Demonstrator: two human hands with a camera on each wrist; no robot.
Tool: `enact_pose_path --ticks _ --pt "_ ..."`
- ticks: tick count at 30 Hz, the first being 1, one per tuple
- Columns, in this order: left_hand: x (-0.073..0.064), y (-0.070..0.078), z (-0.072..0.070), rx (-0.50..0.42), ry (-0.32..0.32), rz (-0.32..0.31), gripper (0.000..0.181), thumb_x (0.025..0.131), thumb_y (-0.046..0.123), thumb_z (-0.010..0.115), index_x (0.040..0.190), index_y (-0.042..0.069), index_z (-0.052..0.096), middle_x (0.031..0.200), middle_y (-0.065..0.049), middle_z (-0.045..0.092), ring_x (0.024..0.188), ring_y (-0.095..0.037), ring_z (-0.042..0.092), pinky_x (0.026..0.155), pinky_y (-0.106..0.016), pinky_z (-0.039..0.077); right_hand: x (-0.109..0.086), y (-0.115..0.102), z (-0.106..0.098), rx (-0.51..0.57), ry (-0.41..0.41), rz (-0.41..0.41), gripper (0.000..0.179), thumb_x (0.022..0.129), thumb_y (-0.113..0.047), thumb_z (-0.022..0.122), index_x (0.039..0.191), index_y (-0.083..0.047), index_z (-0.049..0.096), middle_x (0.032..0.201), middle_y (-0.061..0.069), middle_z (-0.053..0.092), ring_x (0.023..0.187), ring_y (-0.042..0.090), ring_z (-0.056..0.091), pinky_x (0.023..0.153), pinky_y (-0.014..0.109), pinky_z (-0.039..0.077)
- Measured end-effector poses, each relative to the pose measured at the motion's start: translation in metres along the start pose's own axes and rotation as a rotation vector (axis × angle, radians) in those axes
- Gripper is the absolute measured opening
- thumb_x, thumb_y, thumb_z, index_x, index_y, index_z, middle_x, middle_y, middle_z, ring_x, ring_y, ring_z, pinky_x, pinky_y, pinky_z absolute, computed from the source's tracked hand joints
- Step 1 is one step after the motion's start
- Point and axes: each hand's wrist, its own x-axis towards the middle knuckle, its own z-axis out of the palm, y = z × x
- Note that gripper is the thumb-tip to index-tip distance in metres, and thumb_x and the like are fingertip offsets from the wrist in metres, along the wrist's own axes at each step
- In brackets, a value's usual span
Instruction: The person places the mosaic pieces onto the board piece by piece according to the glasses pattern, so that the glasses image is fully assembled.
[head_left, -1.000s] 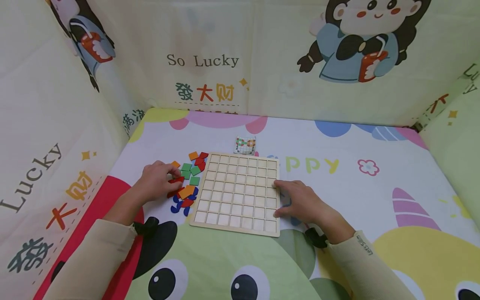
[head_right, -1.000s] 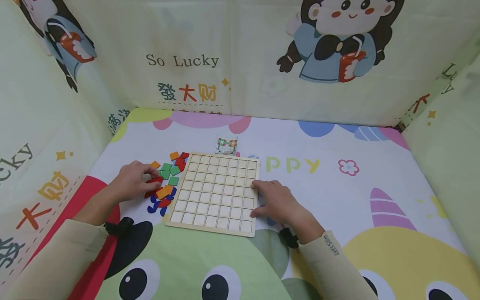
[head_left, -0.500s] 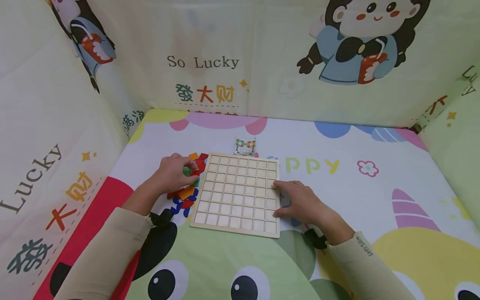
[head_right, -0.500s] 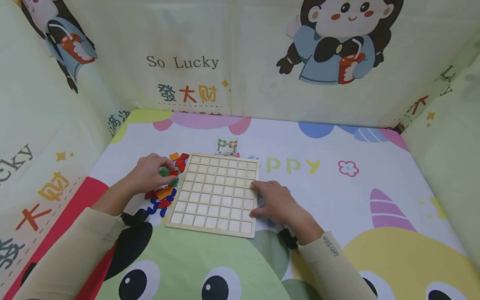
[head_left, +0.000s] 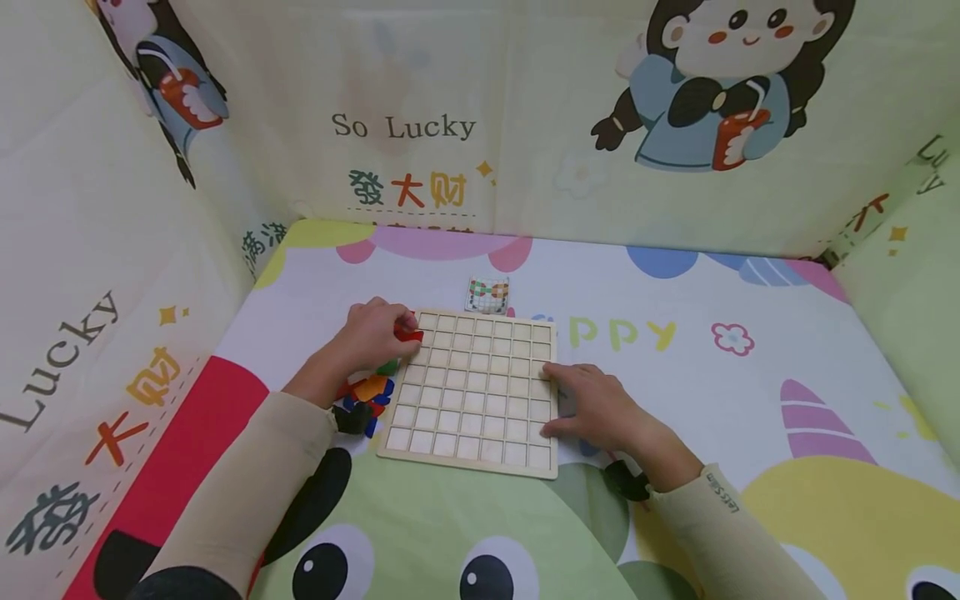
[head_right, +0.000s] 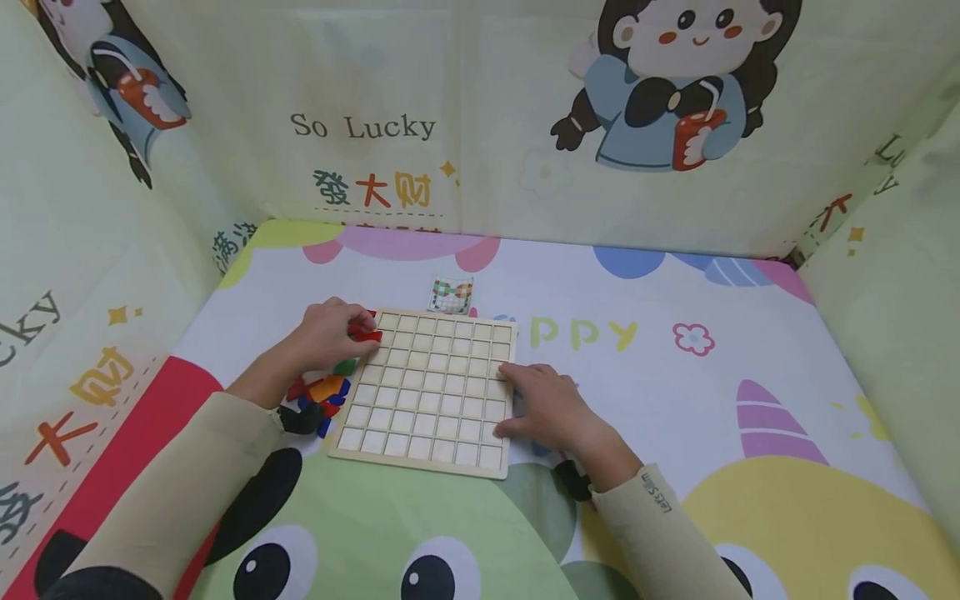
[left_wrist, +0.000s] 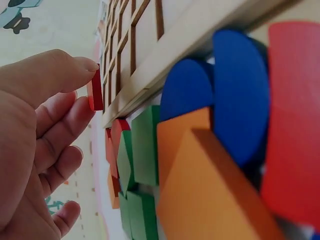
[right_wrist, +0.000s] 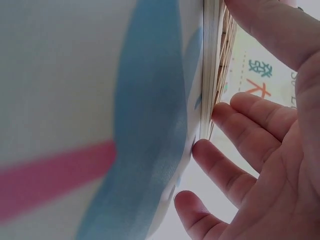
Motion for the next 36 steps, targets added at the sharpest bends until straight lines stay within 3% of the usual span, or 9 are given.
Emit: enact_pose_path --ticks 19,36 --pt "0.013 0.003 0.011 -0.015 0.016 0.026 0.03 0.088 0.029 0.074 0.108 0.008 0.067 0.095 -0.003 0.061 0.104 -0.026 0.047 0.097 -0.049 0.034 -0.001 -0.002 -0.001 -0.015 -0.034 0.028 0.081 0.078 -0.036 0.085 0.144 -0.007 0.05 0.139 0.015 0.056 0.129 0.041 0.047 0.093 0.063 0.041" --pt "0.009 0.007 0.01 0.021 0.008 0.014 0.027 0.092 0.026 0.072 0.112 0.008 0.071 0.094 -0.005 0.063 0.1 -0.027 0.05 0.091 -0.047 0.039 -0.001 -0.001 -0.001 -0.028 -0.041 0.037 0.078 0.08 -0.037 0.084 0.144 -0.009 0.05 0.14 0.015 0.055 0.129 0.04 0.048 0.09 0.064 0.041"
